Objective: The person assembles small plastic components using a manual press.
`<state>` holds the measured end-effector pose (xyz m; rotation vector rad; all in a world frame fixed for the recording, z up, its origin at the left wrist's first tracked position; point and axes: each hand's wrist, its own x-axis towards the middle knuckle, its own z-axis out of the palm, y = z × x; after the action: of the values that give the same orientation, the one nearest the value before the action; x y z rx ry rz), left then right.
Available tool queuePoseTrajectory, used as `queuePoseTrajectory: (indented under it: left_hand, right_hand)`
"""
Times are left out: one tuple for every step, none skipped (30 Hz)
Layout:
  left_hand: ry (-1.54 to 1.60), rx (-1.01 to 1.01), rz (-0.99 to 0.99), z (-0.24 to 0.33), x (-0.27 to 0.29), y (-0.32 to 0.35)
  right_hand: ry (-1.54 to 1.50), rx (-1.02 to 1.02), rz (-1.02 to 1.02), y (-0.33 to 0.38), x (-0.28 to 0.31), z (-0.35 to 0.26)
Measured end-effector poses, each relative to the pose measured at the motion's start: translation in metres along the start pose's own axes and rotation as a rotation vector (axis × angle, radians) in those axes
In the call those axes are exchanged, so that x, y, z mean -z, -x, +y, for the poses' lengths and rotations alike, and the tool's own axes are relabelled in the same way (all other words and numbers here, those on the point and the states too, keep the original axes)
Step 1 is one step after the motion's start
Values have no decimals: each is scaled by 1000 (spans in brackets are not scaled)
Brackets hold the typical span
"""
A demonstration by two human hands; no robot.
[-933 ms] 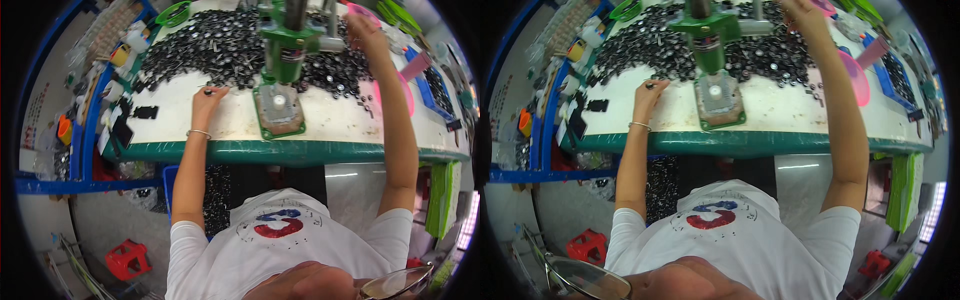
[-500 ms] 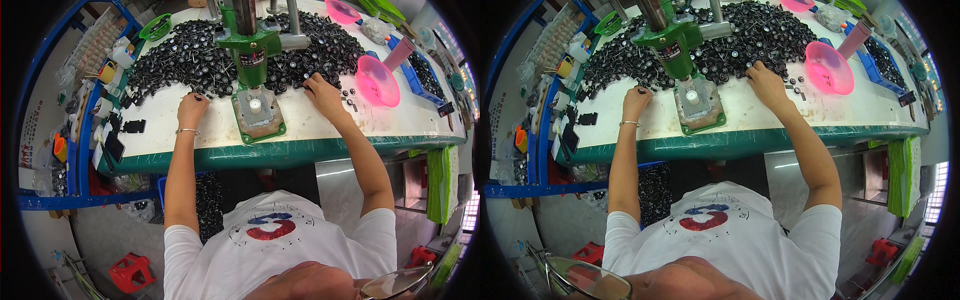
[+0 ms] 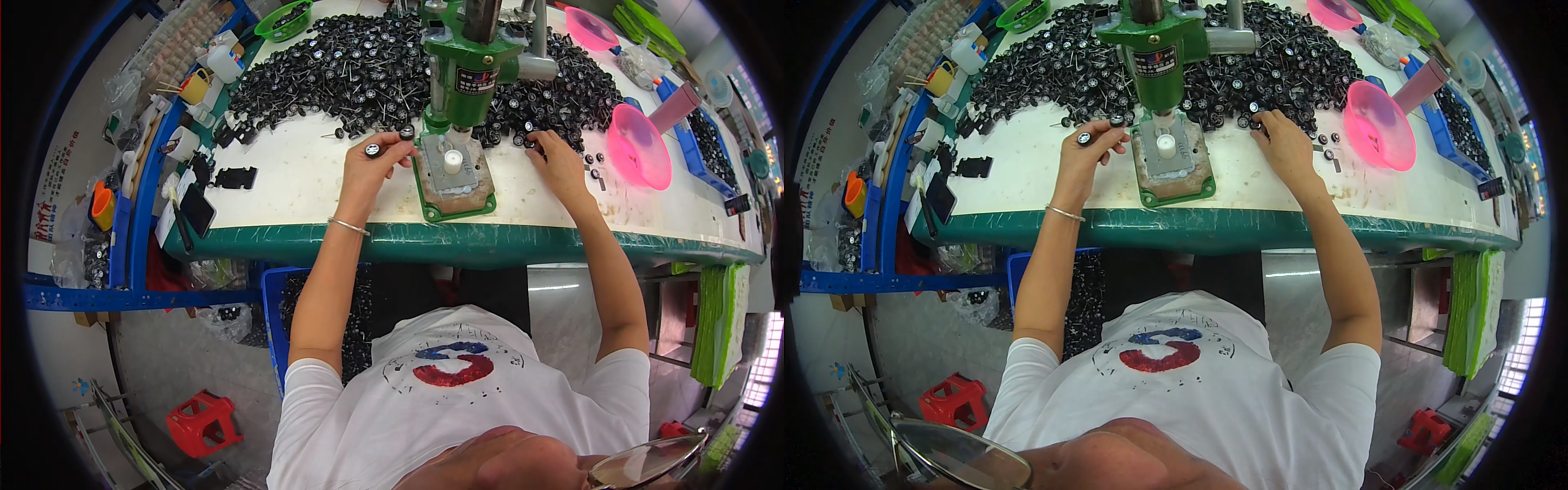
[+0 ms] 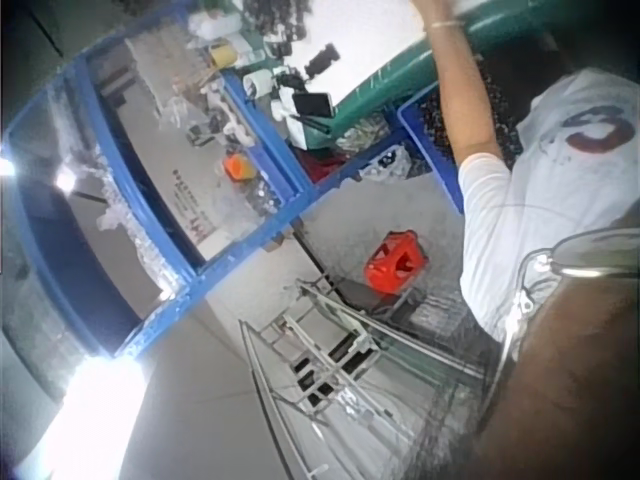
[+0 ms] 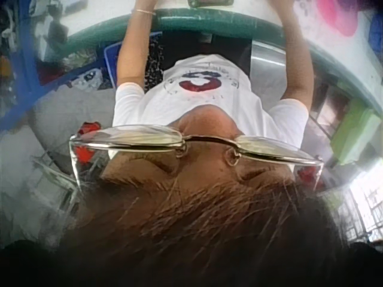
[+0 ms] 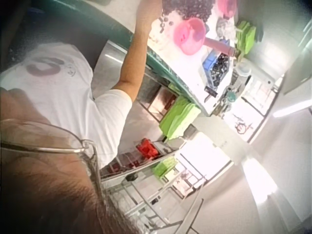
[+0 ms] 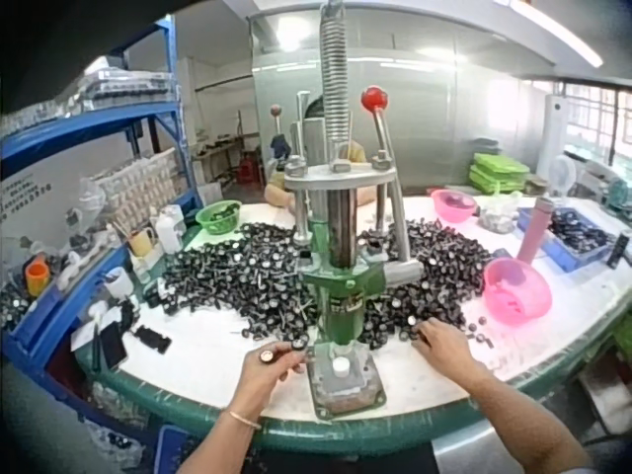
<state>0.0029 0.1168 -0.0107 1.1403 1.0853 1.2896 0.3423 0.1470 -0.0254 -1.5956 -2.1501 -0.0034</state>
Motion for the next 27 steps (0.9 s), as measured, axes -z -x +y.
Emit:
queuePoseTrajectory:
  left_hand:
    - [0,34,0,3,-7,1]
    - [3,34,-3,0,-12,1]
    - [14,27,-33,-2,-15,0]
    - [25,20,-63,-3,-19,0]
    - [23,-10,-59,-4,-22,1]
    - [23,-10,-59,-4,-24,1]
    - [21,-15,-55,-3,-26,2]
    - [18,-19,-50,-1,-27,2]
    - [15,-20,-49,0,-28,3]
    - [15,-20,-40,1,-30,4]
    - [15,-20,-30,3,-32,4]
    - [10,-14,-34,5,-34,5]
    - [12,-23,-26,7,-35,6]
    - [13,-32,-17,9,-36,6]
    - [9,-30,-18,12,-37,7]
    - [12,-45,-30,13,-39,9]
    - [15,-60,-42,14,-41,9]
    - [10,-61,-38,13,-40,10]
    - [9,-67,-38,12,-38,10]
    - [9,-75,-37,11,-37,10]
    - [8,-75,-32,10,-36,10]
    - [-21,-83,-36,10,-35,10]
    - [-49,-92,-41,10,-34,10]
    - [-49,-94,-39,10,-34,10]
    - [-38,-99,-46,10,-34,10]
    - [-27,-105,-54,11,-34,10]
    - [-23,-111,-54,11,-36,10]
  right_hand:
    - [10,-19,-6,-1,-1,-1]
    - [14,-20,-6,-2,0,-1]
    - [17,-21,-16,-4,1,-2]
    - [20,-22,-26,-5,2,-4]
    - [19,-20,-27,-5,3,-6]
    - [57,-8,-42,-4,5,-8]
    - [93,5,-58,-3,7,-11]
    - [91,4,-59,-1,10,-14]
    - [-10,-23,-64,0,16,-20]
    - [-111,-50,-70,-1,22,-27]
    - [-115,-51,-69,-5,25,-35]
    - [-332,29,-37,-7,27,-48]
    - [-549,111,-4,-11,28,-62]
    - [-686,124,-72,-13,29,-77]
    - [-716,153,-99,-16,24,-90]
    - [-744,180,-126,-17,21,-98]
    - [-745,177,-125,-17,15,-101]
    - [-737,150,-164,-17,8,-106]
    - [-728,124,-205,-16,3,-109]
    - [-731,129,-206,-16,2,-108]
    - [-795,76,-240,-15,1,-105]
    - [-857,22,-274,-14,2,-102]
    - [-916,-16,-308,-14,2,-102]
    - [-917,-14,-308,-15,2,-103]
    - [-888,1,-315,-16,2,-104]
    - [-858,15,-320,-16,2,-104]
    - [-853,19,-318,-17,2,-102]
